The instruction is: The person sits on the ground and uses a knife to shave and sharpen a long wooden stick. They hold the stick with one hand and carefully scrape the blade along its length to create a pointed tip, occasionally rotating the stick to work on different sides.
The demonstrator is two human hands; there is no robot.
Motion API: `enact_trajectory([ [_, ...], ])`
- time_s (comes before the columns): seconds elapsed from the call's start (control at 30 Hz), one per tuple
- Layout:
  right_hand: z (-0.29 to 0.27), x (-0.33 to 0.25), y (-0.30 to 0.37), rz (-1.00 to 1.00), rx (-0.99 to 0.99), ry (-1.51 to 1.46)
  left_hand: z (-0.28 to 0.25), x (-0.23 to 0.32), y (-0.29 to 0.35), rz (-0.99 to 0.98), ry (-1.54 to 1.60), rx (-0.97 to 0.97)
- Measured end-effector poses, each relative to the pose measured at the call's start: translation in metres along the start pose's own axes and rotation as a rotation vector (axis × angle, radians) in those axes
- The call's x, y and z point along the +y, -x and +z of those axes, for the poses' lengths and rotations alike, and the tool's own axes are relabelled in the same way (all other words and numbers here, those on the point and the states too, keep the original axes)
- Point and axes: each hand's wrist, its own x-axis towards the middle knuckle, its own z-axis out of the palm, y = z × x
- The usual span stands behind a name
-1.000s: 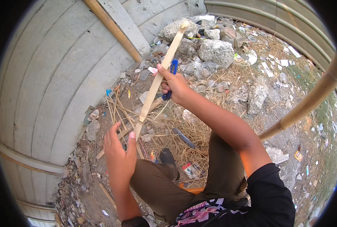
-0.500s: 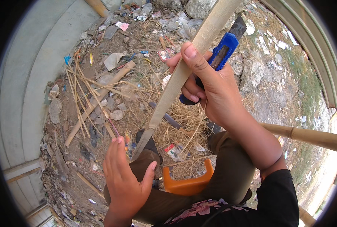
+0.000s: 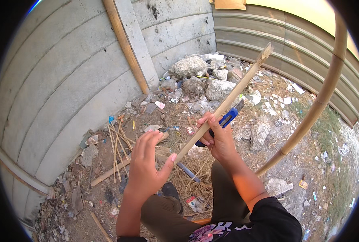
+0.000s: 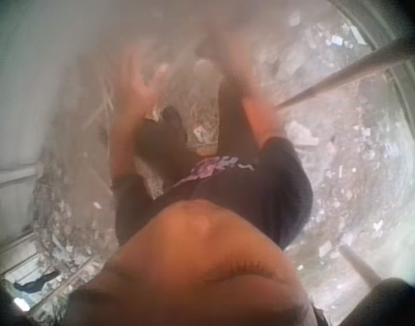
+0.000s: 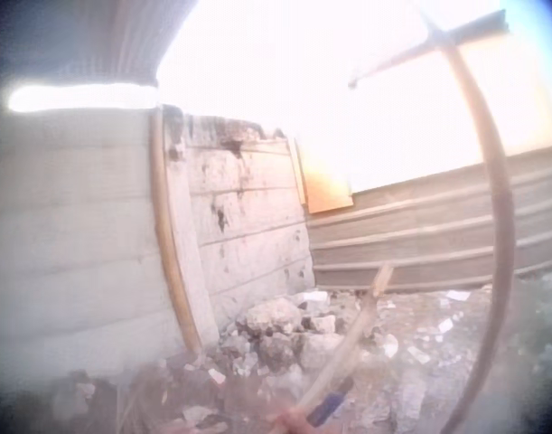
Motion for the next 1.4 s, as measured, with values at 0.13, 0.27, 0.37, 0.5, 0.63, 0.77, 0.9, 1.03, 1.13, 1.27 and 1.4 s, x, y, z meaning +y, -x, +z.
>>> enact_trajectory([
  [0.13,0.007,-0.027,0.013,-0.093,0.009,-0.113,-0.029,0.032,-0.021,0.074,0.082,-0.202],
  [0.27,0.009,-0.037,0.012,-0.068,-0.033,-0.341,-0.036,0.051,-0.021,0.079,0.129,-0.56],
  [0.37,-0.007,-0.037,0.035,0.054,-0.078,-0.42,-0.012,0.061,0.003,-0.193,0.605,-0.865],
  [0.5,-0.018,-0.01,0.099,0.4,-0.007,-0.028,0.034,0.063,0.112,-0.762,1.24,-0.982],
  [0.63,-0.073,0.033,0.143,0.663,0.136,0.58,0.092,0.069,0.186,-1.044,1.399,-0.781],
  [0.77,-0.11,0.048,0.199,0.453,0.156,1.299,0.151,0.072,0.229,-1.201,1.531,-0.71],
  [0.9,-0.084,0.033,0.233,0.62,-0.075,1.715,0.146,0.072,0.247,-1.272,1.564,-0.608],
  [1.03,-0.09,0.027,0.241,0.421,-0.257,1.691,0.139,0.076,0.239,-1.221,1.409,-0.633],
  [1.13,-0.098,0.024,0.242,0.334,-0.305,1.727,0.143,0.074,0.242,-1.174,1.258,-0.633],
  [1.27,-0.082,0.014,0.242,0.452,-0.402,1.812,0.177,0.065,0.271,-0.751,0.738,-0.468],
  [1.4,-0.092,0.018,0.251,0.351,-0.48,1.805,0.155,0.078,0.249,-0.99,0.953,-0.557],
])
